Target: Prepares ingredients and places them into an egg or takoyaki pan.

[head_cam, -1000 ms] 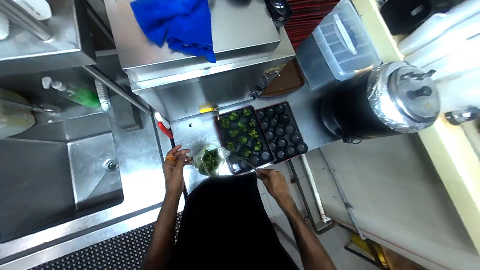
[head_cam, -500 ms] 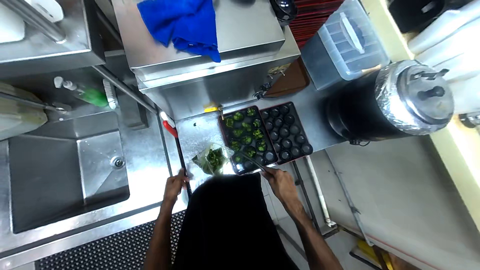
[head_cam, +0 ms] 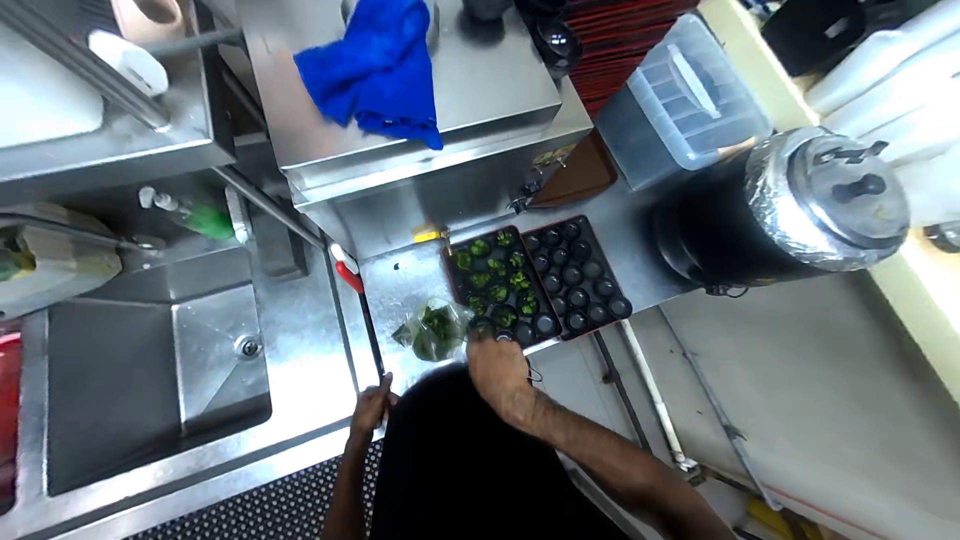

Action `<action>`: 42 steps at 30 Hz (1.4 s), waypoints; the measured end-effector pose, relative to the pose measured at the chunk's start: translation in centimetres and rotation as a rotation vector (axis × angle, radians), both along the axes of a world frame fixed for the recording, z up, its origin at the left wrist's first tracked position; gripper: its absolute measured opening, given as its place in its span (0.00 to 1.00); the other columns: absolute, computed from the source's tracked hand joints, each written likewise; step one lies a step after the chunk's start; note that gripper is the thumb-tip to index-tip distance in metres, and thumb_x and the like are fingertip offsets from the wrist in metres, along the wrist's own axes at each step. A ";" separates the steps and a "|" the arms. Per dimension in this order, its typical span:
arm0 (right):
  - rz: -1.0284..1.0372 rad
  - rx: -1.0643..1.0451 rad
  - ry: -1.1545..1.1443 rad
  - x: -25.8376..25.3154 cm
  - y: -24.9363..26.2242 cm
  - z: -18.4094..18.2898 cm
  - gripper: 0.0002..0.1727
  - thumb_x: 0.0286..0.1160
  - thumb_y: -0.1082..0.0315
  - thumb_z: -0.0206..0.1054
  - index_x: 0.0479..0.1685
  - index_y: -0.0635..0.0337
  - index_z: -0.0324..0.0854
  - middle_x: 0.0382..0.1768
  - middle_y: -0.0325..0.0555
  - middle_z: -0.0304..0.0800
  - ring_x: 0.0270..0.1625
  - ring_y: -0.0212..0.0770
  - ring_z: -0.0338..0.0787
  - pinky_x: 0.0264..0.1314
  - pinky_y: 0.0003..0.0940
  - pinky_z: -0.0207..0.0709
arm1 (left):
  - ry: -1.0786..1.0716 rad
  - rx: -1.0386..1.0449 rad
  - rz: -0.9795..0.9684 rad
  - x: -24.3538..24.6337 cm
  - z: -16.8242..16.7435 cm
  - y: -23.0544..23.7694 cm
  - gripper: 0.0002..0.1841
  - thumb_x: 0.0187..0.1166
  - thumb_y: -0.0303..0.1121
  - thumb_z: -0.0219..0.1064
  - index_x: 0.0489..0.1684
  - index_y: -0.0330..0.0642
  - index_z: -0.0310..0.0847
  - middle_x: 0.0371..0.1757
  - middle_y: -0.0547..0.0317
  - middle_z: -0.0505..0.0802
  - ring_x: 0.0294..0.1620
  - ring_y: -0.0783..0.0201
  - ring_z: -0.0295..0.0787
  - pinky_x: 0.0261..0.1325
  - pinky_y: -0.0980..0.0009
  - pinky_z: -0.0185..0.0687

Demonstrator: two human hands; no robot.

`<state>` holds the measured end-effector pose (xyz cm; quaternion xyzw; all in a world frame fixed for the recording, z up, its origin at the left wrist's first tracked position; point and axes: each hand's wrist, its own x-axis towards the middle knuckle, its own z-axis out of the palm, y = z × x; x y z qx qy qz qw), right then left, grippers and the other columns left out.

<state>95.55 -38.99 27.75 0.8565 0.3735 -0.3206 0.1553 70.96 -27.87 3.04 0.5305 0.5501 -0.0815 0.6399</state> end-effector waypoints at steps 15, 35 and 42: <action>-0.434 0.562 0.332 7.7 -15.0 1.3 0.16 0.85 0.48 0.66 0.63 0.35 0.93 0.42 0.32 0.98 0.37 0.33 0.91 0.46 0.46 0.84 | 0.012 -0.054 0.011 -0.1 -0.5 0.2 0.34 0.88 0.61 0.54 0.24 0.39 0.89 0.08 0.60 0.81 0.04 0.70 0.64 0.09 0.74 0.58; -0.528 0.092 0.053 6.4 -19.0 -5.8 0.20 0.86 0.46 0.61 0.71 0.30 0.87 0.48 0.43 0.98 0.53 0.52 0.95 0.56 0.59 0.84 | 0.011 -0.060 0.033 0.3 -0.6 0.1 0.34 0.89 0.59 0.54 0.19 0.39 0.86 0.09 0.59 0.81 0.04 0.70 0.64 0.08 0.75 0.57; -0.542 0.026 0.046 6.9 -18.3 -7.1 0.17 0.88 0.50 0.58 0.65 0.29 0.89 0.50 0.46 0.97 0.56 0.53 0.94 0.56 0.58 0.85 | 0.010 -0.068 0.029 0.3 -0.6 0.2 0.34 0.89 0.58 0.54 0.20 0.38 0.87 0.09 0.59 0.82 0.04 0.70 0.64 0.08 0.75 0.56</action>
